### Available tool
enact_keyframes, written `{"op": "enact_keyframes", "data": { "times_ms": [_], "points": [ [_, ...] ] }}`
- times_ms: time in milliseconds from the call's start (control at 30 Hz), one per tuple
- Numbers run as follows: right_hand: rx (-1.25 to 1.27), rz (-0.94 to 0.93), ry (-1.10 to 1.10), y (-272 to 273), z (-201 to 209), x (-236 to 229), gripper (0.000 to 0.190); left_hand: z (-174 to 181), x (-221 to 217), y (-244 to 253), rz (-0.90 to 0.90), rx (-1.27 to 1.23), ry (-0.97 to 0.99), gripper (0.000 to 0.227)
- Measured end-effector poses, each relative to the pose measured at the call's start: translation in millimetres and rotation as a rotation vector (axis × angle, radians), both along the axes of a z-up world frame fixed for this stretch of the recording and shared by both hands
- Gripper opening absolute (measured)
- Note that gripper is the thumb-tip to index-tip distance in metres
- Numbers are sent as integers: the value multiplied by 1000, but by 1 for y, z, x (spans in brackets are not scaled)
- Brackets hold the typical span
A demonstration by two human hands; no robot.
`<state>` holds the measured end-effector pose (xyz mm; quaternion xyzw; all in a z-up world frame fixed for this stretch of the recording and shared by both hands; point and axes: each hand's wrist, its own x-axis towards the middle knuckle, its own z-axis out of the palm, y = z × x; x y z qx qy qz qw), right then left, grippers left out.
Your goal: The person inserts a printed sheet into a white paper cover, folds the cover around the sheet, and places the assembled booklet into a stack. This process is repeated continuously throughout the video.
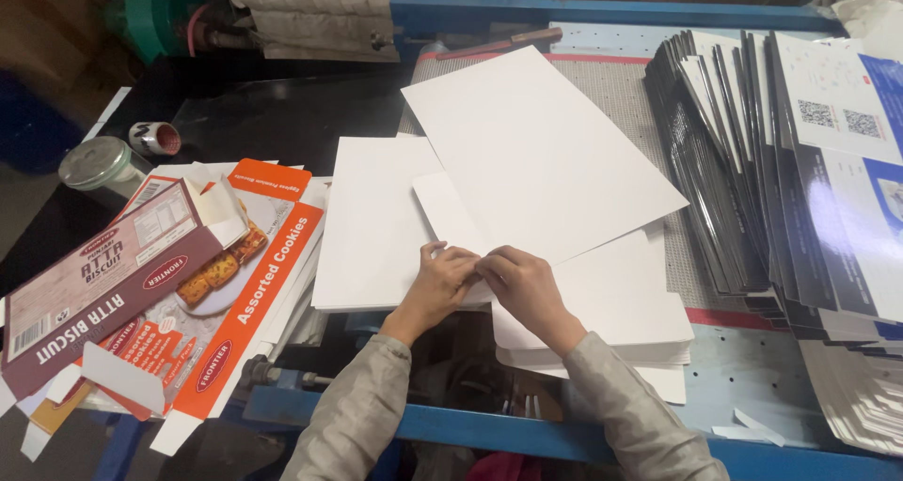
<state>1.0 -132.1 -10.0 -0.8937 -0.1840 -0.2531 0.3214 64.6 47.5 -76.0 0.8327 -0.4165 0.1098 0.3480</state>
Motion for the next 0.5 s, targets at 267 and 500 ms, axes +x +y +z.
{"op": "enact_keyframes", "data": {
  "times_ms": [267,500],
  "points": [
    [-6,87,129,-8,2,7,2,6,-4,-1,-22,57,18,14],
    [12,103,175,-9,-2,13,3,8,-7,-2,4,40,-51,15]
  ]
}}
